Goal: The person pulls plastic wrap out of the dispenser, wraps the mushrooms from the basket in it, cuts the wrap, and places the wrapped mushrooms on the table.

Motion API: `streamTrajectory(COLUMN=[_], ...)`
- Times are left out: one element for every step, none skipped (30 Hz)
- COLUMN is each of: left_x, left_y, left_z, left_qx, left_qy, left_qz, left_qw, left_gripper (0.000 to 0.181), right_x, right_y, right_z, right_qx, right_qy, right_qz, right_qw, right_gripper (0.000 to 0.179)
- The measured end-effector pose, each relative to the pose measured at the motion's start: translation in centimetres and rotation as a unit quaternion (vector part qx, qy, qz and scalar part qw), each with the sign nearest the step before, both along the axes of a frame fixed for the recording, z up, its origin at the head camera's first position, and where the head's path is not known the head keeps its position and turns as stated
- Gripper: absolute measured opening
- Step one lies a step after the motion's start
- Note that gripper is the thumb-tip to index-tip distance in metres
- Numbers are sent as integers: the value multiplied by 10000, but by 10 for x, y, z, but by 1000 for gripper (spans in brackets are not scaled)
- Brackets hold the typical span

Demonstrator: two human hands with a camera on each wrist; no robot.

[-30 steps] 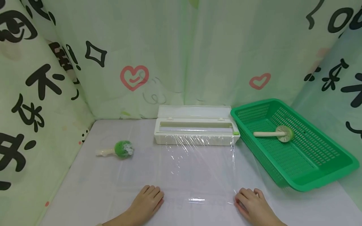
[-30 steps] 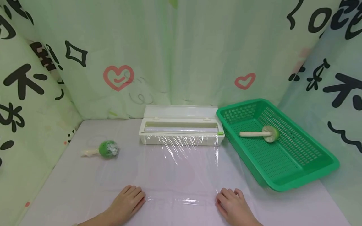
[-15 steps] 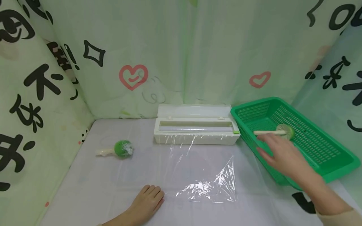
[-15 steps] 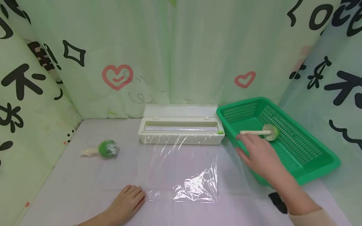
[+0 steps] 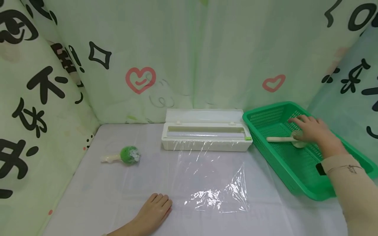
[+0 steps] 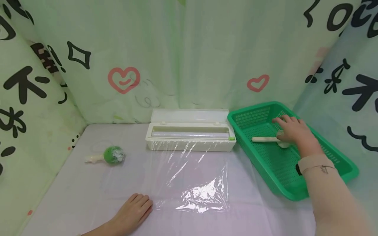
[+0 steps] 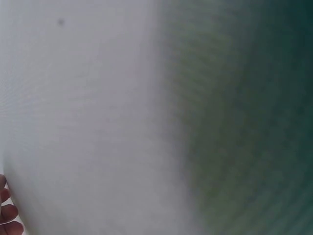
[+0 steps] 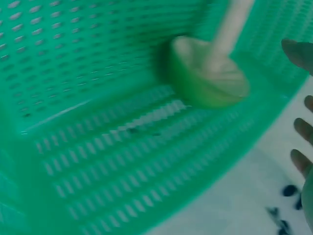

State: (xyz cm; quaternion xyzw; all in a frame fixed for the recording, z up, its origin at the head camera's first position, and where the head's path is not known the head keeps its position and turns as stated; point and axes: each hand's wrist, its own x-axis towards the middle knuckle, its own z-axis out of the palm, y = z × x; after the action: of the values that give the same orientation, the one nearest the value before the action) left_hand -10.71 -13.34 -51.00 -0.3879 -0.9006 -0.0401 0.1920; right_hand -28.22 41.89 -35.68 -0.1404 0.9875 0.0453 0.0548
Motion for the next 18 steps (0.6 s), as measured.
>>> streamTrajectory(left_x=[0,0,-1,-1,0,0,0,0,0,0,0,0,0,0,0,0,0,0], left_y=[0,-1,-1,-1,-1,-1,-2,-2,-2,-2,-2,-2,-2,-2,-2,-2,-1,-1], left_z=[-1,-1,-2,-2,-1,-1,-1,-1,-1,-1,-2,-2,-2,-2,-2,-2,-2,-2], left_qx=[1,-2,-6,-4,-1,4,10,20,35,46,54,59,68,67,67,74,75,70], left_qy=[6,3,-3,-4,-2,1,5,12,27,40,46,46,45,46,49,45,46,49], left_qz=[-8,-14,-21,-27,-30,-34,-39,-46,-57,-64,-67,-69,-74,-77,-83,-92,-102,-108], left_qw=[10000,10000,10000,10000,10000,10000,10000,10000,10000,10000,10000,9999,9999,9999,9999,9999,9999,9999], left_gripper=[14,14,13,13,12,12,12,13,14,16,17,18,19,20,21,22,23,25], right_x=[-2,-3,-4,-4,-4,-3,-2,-1,0,1,2,4,5,6,7,8,8,9], right_y=[6,10,13,16,19,20,20,21,22,22,23,23,24,24,24,24,24,23], right_z=[-8,-16,-23,-29,-35,-40,-44,-49,-53,-57,-60,-63,-67,-70,-73,-76,-78,-81], right_qx=[23,36,9,-35,-68,-106,-163,-203,-267,-304,-345,-372,-392,-410,-444,-460,-485,-487], right_qy=[-29,2,17,28,23,24,19,46,52,110,136,174,212,246,294,359,417,487], right_qz=[-27,-47,-88,-146,-201,-268,-337,-410,-489,-553,-608,-670,-725,-780,-818,-850,-874,-893], right_qw=[10000,10000,10000,9999,9998,9996,9993,9989,9984,9979,9975,9969,9964,9958,9952,9947,9941,9936], right_gripper=[62,64,66,68,70,70,70,71,72,74,75,76,77,78,78,78,77,76])
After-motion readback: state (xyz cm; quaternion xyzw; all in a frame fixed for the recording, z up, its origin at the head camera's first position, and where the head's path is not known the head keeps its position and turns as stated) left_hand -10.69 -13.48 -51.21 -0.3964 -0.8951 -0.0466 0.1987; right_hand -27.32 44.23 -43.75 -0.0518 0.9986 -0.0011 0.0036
